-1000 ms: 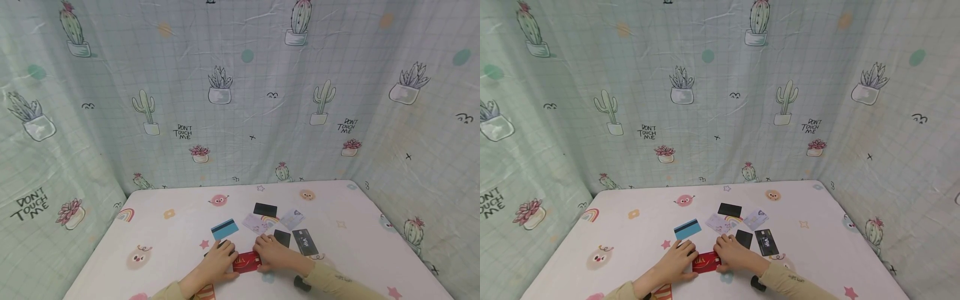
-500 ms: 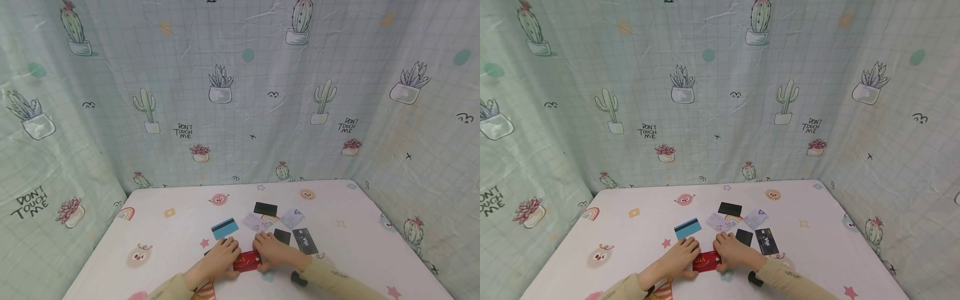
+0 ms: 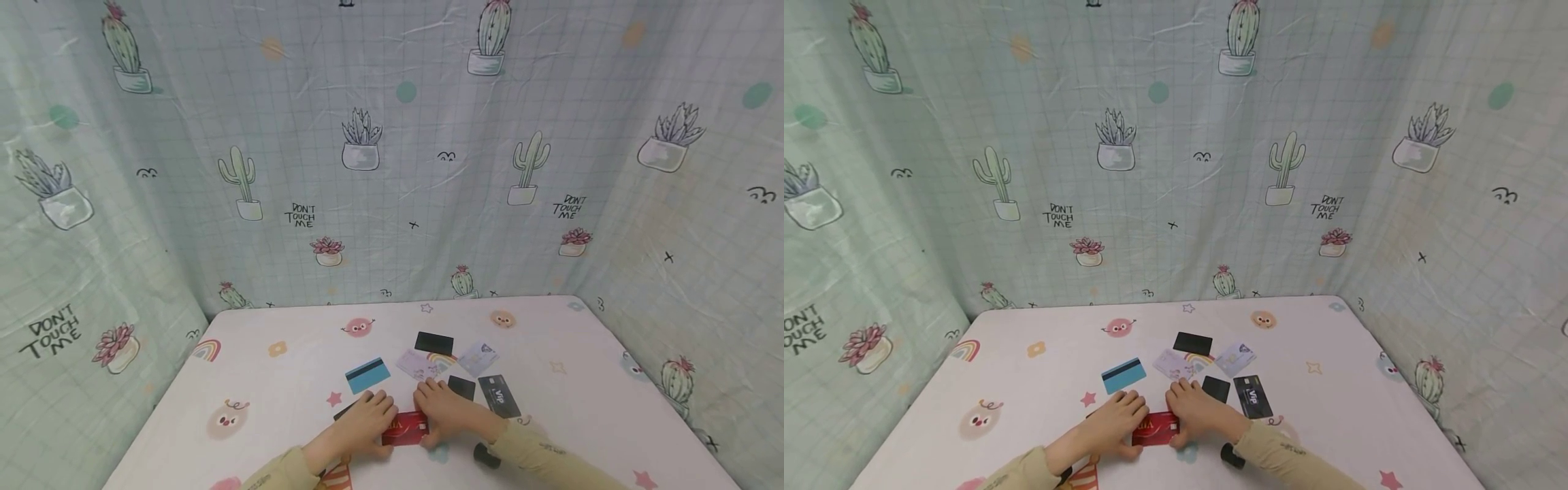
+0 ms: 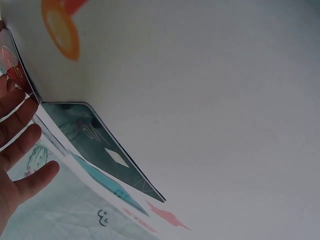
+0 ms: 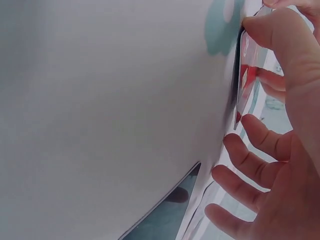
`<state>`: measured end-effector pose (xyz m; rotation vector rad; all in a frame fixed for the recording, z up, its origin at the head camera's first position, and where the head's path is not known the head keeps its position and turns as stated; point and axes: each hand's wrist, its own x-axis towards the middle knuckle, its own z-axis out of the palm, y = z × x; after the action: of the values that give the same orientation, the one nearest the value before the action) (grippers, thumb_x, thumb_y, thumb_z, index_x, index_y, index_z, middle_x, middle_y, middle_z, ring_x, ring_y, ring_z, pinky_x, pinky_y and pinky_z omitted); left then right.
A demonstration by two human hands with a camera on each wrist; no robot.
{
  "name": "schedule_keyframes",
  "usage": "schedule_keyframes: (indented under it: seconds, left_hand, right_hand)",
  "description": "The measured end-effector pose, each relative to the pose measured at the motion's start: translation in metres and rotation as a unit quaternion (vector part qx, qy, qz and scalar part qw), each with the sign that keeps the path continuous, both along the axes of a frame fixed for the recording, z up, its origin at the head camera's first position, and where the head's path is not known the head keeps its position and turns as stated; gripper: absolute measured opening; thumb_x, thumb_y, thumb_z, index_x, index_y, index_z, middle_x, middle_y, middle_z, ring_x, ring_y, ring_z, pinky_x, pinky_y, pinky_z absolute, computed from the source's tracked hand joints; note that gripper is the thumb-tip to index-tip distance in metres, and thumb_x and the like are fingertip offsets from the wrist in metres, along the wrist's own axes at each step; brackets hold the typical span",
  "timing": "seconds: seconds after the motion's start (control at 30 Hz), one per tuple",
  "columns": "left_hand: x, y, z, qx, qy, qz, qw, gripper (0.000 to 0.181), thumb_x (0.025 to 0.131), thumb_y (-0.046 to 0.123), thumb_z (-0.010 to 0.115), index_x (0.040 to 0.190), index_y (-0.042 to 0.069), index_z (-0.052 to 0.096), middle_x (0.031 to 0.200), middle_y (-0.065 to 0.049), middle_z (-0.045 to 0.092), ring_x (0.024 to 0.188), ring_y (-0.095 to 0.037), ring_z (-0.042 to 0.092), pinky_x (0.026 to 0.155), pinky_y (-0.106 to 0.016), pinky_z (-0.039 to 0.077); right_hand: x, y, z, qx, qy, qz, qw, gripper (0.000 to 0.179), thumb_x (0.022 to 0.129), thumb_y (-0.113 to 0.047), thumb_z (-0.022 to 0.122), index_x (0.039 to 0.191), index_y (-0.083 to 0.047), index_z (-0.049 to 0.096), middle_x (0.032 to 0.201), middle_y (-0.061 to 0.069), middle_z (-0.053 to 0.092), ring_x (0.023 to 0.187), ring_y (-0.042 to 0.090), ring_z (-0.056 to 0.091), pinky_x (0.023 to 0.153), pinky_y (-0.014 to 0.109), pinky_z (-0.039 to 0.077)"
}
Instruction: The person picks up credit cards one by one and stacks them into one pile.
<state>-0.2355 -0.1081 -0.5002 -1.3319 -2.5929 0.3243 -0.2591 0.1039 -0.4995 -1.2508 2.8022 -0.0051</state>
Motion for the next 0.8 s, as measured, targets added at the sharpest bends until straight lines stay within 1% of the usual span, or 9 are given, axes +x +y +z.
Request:
schedule_keyframes:
  seconds: [0.13, 0.27, 0.4, 0.57, 0.67, 0.8]
  left_hand:
    - [0.001, 0.001, 0.002, 0.003, -0.006, -0.003, 1.0, 0.047, 0.075, 0.055, 0.055, 0.101, 0.016, 0.052, 0.097, 0.004, 0.055, 0.087, -0.011, 0.044, 0.08, -0.029, 0.041]
    - [0.001, 0.001, 0.003, 0.003, 0.0, -0.01, 0.9999, 0.047, 0.075, 0.055, 0.055, 0.103, 0.017, 0.054, 0.097, 0.004, 0.055, 0.087, -0.011, 0.044, 0.08, -0.03, 0.041]
    - [0.002, 0.001, 0.003, 0.009, 0.01, -0.025, 0.9996, 0.046, 0.074, 0.055, 0.056, 0.102, 0.018, 0.055, 0.094, 0.004, 0.055, 0.087, -0.011, 0.044, 0.081, -0.033, 0.042]
    - [0.001, 0.001, 0.002, 0.018, 0.037, -0.043, 0.9983, 0.046, 0.073, 0.057, 0.056, 0.098, 0.019, 0.056, 0.091, 0.004, 0.056, 0.087, -0.012, 0.045, 0.083, -0.036, 0.043]
    - [0.001, 0.0, 0.001, 0.022, 0.051, -0.052, 0.9971, 0.044, 0.072, 0.057, 0.056, 0.096, 0.02, 0.055, 0.089, 0.005, 0.055, 0.086, -0.012, 0.045, 0.082, -0.036, 0.043]
    - [0.001, 0.0, -0.001, 0.025, 0.059, -0.058, 0.9963, 0.043, 0.072, 0.058, 0.055, 0.095, 0.021, 0.054, 0.085, 0.006, 0.054, 0.082, -0.011, 0.044, 0.078, -0.033, 0.041]
  right_hand:
    - [0.001, 0.0, 0.0, -0.003, -0.011, -0.004, 0.9999, 0.048, 0.064, -0.053, 0.067, 0.09, -0.021, 0.043, 0.083, -0.009, 0.039, 0.083, 0.009, 0.034, 0.075, 0.028, 0.035]
    - [0.002, 0.001, 0.0, -0.012, -0.022, -0.006, 0.9997, 0.047, 0.064, -0.052, 0.068, 0.091, -0.021, 0.044, 0.081, -0.01, 0.04, 0.083, 0.008, 0.034, 0.074, 0.027, 0.033]
    - [0.004, 0.002, -0.002, -0.024, -0.032, -0.007, 0.9992, 0.046, 0.064, -0.051, 0.069, 0.092, -0.023, 0.044, 0.081, -0.012, 0.041, 0.083, 0.007, 0.033, 0.076, 0.028, 0.034]
    - [0.007, 0.004, -0.002, -0.028, -0.008, 0.005, 0.9996, 0.049, 0.065, -0.053, 0.067, 0.1, -0.024, 0.047, 0.088, -0.012, 0.045, 0.085, 0.007, 0.034, 0.08, 0.033, 0.039]
    - [0.009, 0.005, 0.0, -0.028, 0.015, 0.019, 0.9993, 0.05, 0.066, -0.054, 0.065, 0.104, -0.024, 0.051, 0.09, -0.011, 0.047, 0.085, 0.007, 0.035, 0.079, 0.032, 0.038]
    - [0.012, 0.007, 0.005, -0.026, 0.033, 0.038, 0.9984, 0.05, 0.067, -0.054, 0.064, 0.106, -0.024, 0.056, 0.088, -0.012, 0.048, 0.084, 0.008, 0.035, 0.075, 0.029, 0.035]
